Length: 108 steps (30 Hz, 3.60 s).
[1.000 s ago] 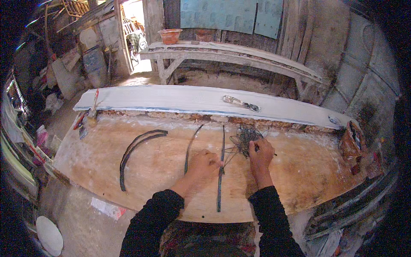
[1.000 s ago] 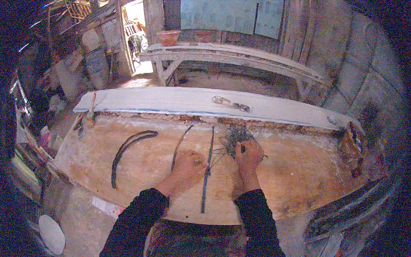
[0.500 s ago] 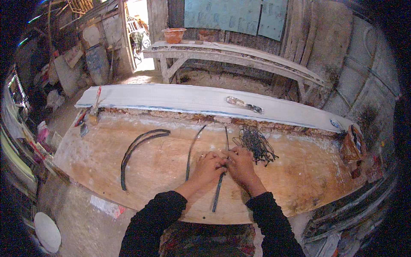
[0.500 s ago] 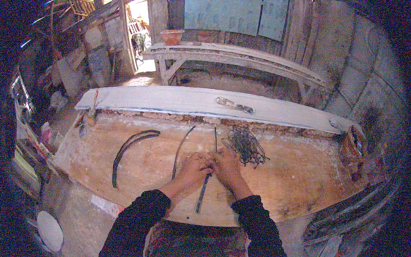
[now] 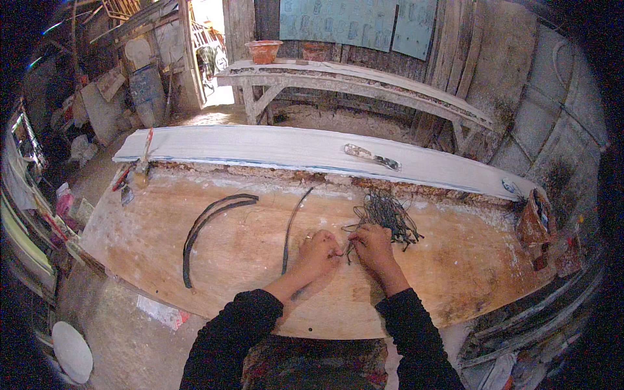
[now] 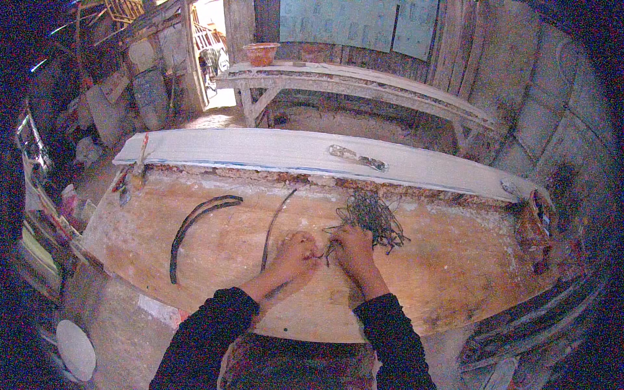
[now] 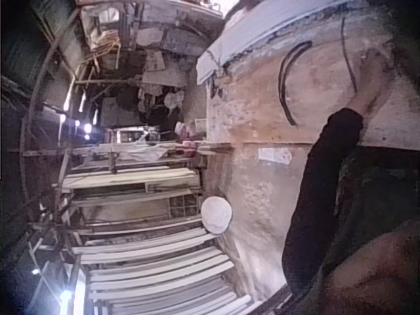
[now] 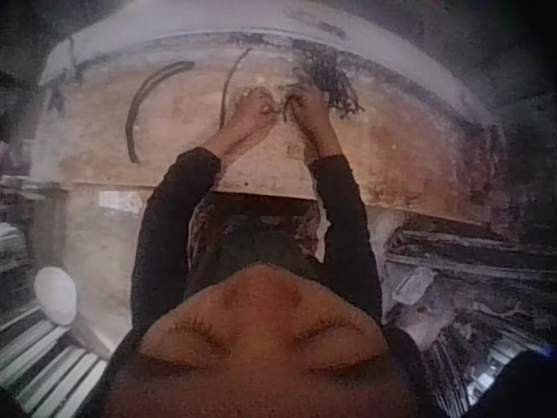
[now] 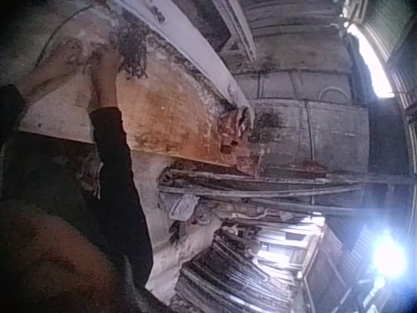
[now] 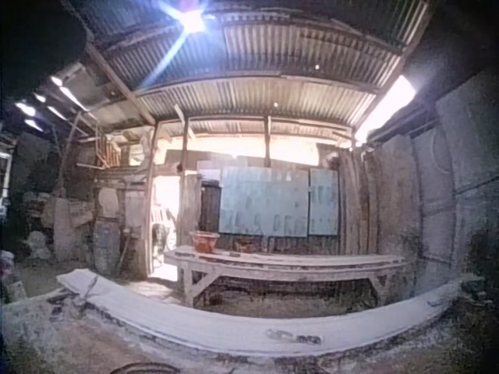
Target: The person ties black cords into loops by hand on a wooden workbench. They repeatedly pick up cords, form loops, and secure them with knots, placing the finished loops on the table.
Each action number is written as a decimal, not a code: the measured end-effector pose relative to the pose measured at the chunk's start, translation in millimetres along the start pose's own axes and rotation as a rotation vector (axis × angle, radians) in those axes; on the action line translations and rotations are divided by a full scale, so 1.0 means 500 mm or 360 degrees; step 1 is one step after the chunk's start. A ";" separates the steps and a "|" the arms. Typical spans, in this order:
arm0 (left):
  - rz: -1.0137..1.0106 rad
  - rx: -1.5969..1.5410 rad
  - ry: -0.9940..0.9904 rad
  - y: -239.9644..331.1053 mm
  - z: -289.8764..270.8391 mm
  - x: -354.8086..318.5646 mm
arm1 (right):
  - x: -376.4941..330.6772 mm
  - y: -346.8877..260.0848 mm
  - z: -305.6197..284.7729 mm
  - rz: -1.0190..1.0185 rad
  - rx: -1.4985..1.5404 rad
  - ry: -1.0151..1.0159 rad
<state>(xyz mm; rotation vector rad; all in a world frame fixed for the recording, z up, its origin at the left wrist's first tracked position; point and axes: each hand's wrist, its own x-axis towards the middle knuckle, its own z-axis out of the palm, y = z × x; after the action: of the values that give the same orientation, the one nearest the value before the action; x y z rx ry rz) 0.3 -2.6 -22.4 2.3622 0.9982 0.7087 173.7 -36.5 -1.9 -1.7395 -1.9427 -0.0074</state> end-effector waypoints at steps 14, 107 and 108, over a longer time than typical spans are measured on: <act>-0.0280 -0.0491 0.0418 -0.038 -0.054 0.029 | 0.000 -0.013 -0.021 -0.0019 -0.0008 0.0295; -0.0448 -0.1640 -0.0180 -0.013 -0.025 0.027 | -0.016 -0.060 0.043 0.0562 0.2136 0.0069; -0.0496 -0.1731 -0.0162 -0.014 -0.020 0.026 | -0.016 -0.055 0.049 0.0572 0.2076 0.0098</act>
<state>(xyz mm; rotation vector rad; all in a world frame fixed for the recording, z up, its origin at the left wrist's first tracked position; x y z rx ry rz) -1.5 13.9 -15.7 1.2537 0.6451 0.7326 139.0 -40.3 -17.0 -1.0637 -1.0301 1.0535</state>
